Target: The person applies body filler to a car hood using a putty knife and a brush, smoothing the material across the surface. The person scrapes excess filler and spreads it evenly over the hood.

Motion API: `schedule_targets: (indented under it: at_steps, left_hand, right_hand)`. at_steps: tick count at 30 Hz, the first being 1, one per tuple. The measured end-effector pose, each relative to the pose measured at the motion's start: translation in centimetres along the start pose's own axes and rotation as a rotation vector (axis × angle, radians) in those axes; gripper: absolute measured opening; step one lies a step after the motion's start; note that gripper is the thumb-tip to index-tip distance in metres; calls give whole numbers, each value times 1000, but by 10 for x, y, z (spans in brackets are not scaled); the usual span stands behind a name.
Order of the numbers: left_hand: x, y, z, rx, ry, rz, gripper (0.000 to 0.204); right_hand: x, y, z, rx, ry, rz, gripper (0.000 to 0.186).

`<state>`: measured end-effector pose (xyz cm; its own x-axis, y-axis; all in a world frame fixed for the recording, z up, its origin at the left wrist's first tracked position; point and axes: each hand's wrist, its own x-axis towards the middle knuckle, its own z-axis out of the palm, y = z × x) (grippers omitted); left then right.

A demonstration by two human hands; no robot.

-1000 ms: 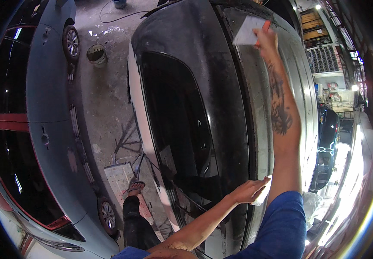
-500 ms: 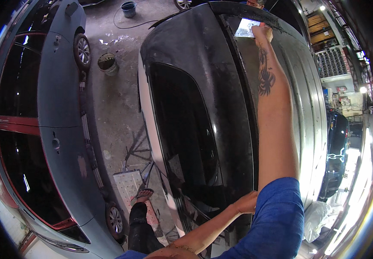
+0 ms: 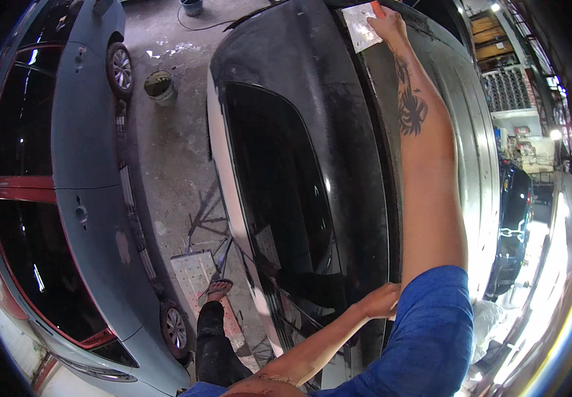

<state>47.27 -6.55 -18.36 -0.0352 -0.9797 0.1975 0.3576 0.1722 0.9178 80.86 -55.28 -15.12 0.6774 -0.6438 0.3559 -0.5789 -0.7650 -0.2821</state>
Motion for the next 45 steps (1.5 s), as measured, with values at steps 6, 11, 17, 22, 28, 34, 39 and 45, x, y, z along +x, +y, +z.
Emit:
schedule_targets:
  at_steps: [6,11,17,22,28,34,39,45]
  left_hand:
    - [2,-15,12,71,121,150,51]
    - [2,-10,6,79,120,103,49]
    - [4,-6,0,117,146,140,39]
    - [4,-3,-3,138,192,180,33]
    - [5,-1,-5,116,214,182,28]
    - [2,-9,-19,9,106,177,24]
    - [12,8,-35,-71,54,25,25]
    - [8,24,23,199,-39,-105,49]
  right_hand:
    - [-38,0,-56,15,-452,-161,52]
    - [-103,-14,-108,20,-640,-134,56]
    - [-207,-9,-151,194,-706,-3,56]
    - [-299,-14,-196,320,-815,44,56]
    - [-402,-26,-249,93,-863,41,59]
    - [-512,7,-298,56,-744,62,57]
    - [-649,28,-384,75,-633,545,44]
    - [-888,-55,-455,-84,155,837,18]
